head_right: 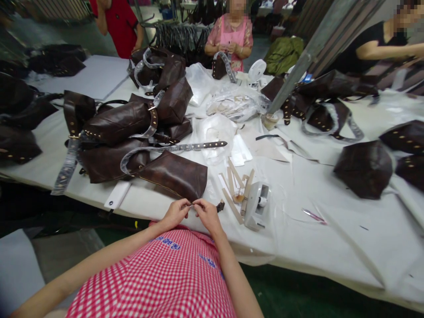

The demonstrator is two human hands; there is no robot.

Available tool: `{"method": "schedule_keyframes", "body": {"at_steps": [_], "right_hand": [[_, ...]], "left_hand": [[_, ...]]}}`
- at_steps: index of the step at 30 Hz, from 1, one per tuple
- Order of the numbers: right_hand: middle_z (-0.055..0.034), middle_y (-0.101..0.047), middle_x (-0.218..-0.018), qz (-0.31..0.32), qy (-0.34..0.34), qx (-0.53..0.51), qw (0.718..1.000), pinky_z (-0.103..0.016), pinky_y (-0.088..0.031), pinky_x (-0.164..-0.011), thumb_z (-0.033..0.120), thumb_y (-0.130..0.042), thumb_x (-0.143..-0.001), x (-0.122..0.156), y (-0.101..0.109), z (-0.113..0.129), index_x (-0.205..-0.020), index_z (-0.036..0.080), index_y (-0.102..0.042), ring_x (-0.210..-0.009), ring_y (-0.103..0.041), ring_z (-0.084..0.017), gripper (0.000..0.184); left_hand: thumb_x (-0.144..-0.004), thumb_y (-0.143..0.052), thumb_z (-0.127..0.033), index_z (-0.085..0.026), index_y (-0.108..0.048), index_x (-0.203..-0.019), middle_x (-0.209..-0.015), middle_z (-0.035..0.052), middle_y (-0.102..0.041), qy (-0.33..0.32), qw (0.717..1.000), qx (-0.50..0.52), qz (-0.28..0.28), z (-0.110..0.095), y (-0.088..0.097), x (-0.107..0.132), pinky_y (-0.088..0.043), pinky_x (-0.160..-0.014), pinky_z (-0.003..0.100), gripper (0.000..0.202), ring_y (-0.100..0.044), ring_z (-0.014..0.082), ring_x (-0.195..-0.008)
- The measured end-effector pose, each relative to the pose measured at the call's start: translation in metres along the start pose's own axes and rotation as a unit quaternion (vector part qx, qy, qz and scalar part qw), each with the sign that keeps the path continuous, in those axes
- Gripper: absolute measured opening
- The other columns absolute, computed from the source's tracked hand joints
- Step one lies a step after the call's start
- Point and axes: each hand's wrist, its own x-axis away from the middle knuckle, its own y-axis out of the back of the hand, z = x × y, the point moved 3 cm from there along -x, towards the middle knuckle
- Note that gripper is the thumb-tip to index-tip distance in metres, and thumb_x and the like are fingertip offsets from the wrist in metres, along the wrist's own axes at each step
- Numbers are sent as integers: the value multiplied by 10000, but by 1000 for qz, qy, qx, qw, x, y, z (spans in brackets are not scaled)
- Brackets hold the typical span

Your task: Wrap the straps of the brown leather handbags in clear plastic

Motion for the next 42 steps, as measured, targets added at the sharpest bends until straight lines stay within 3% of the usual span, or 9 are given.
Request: {"method": "schedule_keyframes", "body": {"at_steps": [3,5,11,16,21,29,34,38,42], "right_hand": [[-33,-708,-906,-24,142,159,977,-299,-501,-748,221,-495,-833,-7,-1,15,-1056,225,-651,-730,-646,-153,272],[-54,-698,-1040,-20,179,210,961,-315,-489,-818,203,-464,-845,-11,-2,19,-1107,229,-642,-851,-647,-171,318],[-3,-675,-757,34,139,213,967,-272,-471,-699,184,-431,-841,-20,7,15,-1148,221,-619,-657,-595,-140,362],[33,-569,-653,57,178,235,954,-234,-409,-617,127,-517,-761,-20,9,13,-1083,200,-630,-593,-515,-118,349],[10,-568,-728,25,234,294,926,-233,-388,-648,139,-536,-798,-13,7,14,-837,211,-638,-690,-540,-129,131],[-25,-583,-769,-53,259,395,880,-224,-341,-587,174,-497,-872,11,-13,-7,-775,192,-619,-704,-540,-131,157],[-46,-587,-767,-35,296,440,847,-243,-352,-621,196,-416,-930,18,-21,-12,-849,198,-655,-719,-534,-139,252],[-43,-576,-754,-4,311,423,851,-256,-358,-632,197,-452,-906,28,-17,-15,-835,192,-663,-717,-525,-147,223],[-49,-585,-759,-82,283,411,863,-275,-360,-676,241,-435,-935,32,-6,-10,-824,182,-673,-728,-523,-152,270]], "left_hand": [[-782,-484,-175,-164,-658,-859,-533,-32,-575,-30,999,-34,-5,-3,0,1,-378,-573,221,190,-536,129,-529],[-789,-484,-175,-175,-658,-895,-541,-33,-577,-44,998,-42,-6,-3,0,1,-384,-588,223,204,-543,132,-542],[-777,-472,-170,-152,-642,-904,-529,-37,-555,-25,1000,-4,5,2,0,2,-388,-561,221,213,-538,128,-515],[-752,-466,-158,-152,-639,-884,-518,-44,-547,-18,1000,5,5,5,-1,0,-374,-536,215,217,-525,121,-501],[-738,-462,-148,-157,-625,-835,-522,-46,-542,-18,999,29,7,3,-3,-2,-372,-532,214,190,-529,120,-509],[-687,-537,-139,-160,-513,-551,-451,-43,-486,151,982,109,21,11,-6,-4,-305,-481,207,139,-423,87,-449],[-747,-532,-228,-175,-444,-576,-441,-71,-406,232,955,177,59,15,-8,-1,-154,-391,205,199,-226,39,-348],[-737,-590,-271,-172,-428,-582,-446,-77,-386,262,936,220,83,13,-6,-1,-123,-387,201,245,-217,24,-351],[-733,-607,-268,-169,-453,-651,-464,-75,-426,257,930,247,84,8,-5,-2,-96,-385,197,201,-221,18,-344]]}}
